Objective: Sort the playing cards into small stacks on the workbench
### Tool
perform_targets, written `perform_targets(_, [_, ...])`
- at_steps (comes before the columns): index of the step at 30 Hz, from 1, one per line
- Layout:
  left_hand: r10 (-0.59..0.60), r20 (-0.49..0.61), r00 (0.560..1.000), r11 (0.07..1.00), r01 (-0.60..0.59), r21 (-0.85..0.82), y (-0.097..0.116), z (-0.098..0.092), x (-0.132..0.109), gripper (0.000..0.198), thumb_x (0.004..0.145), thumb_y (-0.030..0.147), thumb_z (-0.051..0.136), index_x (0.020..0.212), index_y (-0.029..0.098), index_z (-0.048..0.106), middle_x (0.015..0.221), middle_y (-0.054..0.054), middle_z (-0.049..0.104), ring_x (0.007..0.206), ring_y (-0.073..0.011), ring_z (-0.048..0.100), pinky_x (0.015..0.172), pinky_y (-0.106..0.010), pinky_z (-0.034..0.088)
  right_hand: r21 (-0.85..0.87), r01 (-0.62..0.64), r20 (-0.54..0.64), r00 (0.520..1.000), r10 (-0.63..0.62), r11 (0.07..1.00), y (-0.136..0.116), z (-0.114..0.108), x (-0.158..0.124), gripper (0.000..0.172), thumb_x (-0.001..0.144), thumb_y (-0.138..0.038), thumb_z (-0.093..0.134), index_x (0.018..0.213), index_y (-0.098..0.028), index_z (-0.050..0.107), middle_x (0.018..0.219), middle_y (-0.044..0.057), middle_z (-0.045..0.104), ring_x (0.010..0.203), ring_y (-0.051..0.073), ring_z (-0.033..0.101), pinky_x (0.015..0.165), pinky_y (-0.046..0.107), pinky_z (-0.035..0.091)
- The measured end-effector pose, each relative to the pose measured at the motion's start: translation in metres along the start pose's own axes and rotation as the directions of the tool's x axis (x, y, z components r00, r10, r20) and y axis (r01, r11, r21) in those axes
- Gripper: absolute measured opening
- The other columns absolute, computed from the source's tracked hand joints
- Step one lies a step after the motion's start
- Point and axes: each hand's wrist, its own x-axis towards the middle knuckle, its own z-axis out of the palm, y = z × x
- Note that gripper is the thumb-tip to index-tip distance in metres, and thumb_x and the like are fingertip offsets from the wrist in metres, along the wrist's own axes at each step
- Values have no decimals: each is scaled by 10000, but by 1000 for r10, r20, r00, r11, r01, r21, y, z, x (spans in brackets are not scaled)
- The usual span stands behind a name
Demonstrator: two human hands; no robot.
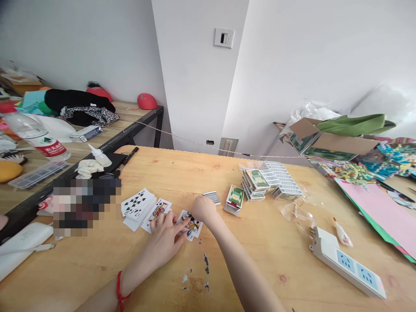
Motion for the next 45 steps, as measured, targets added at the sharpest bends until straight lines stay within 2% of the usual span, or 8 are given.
perform_targets(7, [-74,-155,985,960,28,-279,-13,10,7,555,740,236,554,1265,307,386,1169,-85,396,1105,-280,375,906,-475,331,198,28,17,999,-32,980,22,0,-5,150,623,-157,566,694,-144,697,615,48,675,534,133,592,437,179,351])
perform_targets(10, [-235,-163,958,760,77,-645,-14,14,11,760,732,238,566,1361,256,139,1260,-119,375,1152,-249,404,915,-431,378,532,18,-26,1000,-5,847,35,5,-9,143,642,-197,568,685,-132,688,543,12,635,477,109,542,412,175,326])
perform_targets(14, [-262,262,929,166,310,-936,-10,11,14,651,761,332,538,1325,182,247,1134,-140,561,938,-215,595,764,-370,494,842,16,1,999,-32,540,40,12,-21,168,635,-253,603,709,-119,673,572,15,637,506,121,552,463,203,389])
perform_targets(16, [-207,417,885,36,433,-901,-7,5,15,515,737,406,556,1164,127,484,1006,-127,638,870,-225,620,706,-350,514,883,22,-10,1000,-29,468,38,14,-28,173,620,-274,629,696,-122,663,578,14,638,513,123,554,487,216,409])
perform_targets(20, [-236,481,845,-40,486,-873,-6,-5,17,393,646,407,641,922,128,620,869,-81,681,790,-222,631,655,-345,519,932,30,-16,999,-43,361,33,17,-39,240,595,-346,670,666,-118,643,599,25,649,536,139,574,519,244,439])
perform_targets(26, [-229,417,879,70,443,-894,-8,-7,19,213,692,346,558,745,144,595,726,-17,637,675,-172,596,586,-290,492,948,49,-47,999,-13,316,32,26,-46,277,581,-381,687,608,-125,583,555,6,619,474,110,531,476,228,415])
perform_targets(35, [-266,103,958,669,261,-696,-11,-6,18,219,765,275,386,594,163,466,493,49,358,481,-97,353,469,-198,288,921,165,-171,985,-14,352,16,39,-56,217,676,-347,573,635,-188,430,542,-19,559,488,117,524,457,212,388])
perform_targets(45, [-267,49,962,758,241,-606,-8,-2,14,224,795,269,358,696,163,528,511,34,430,486,-109,397,488,-202,294,682,242,-348,937,15,690,-1,38,-76,172,741,-234,453,599,-206,359,442,-81,323,404,76,285,418,193,204])
